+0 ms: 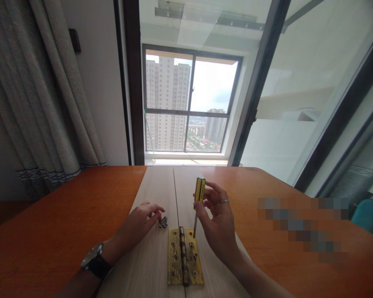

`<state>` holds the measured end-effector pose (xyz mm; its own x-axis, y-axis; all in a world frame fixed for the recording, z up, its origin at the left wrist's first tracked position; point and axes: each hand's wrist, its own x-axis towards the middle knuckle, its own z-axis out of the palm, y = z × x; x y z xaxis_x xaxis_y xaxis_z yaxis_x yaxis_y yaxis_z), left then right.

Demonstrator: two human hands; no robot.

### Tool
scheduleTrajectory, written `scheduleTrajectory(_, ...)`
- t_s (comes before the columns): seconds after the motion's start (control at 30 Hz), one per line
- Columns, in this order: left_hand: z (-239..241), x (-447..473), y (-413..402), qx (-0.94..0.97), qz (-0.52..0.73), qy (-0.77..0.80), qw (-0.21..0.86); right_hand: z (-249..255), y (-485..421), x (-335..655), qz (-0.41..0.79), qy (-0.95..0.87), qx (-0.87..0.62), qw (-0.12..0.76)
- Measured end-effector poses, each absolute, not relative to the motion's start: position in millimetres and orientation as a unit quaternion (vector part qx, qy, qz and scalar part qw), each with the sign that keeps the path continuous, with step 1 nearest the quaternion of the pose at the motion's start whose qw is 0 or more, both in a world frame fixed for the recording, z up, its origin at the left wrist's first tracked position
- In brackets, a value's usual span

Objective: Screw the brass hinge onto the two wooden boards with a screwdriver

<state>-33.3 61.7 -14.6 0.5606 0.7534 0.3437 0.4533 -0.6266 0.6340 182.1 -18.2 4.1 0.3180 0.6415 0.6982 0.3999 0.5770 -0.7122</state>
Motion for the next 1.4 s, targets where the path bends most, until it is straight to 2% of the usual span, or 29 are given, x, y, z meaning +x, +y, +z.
scheduleTrajectory(1.4,-19.1,-31.8,64.9,0.868,0.308,0.335,0.198,5.4,-18.7,182.8,0.064,-0.606,-0.469,0.639)
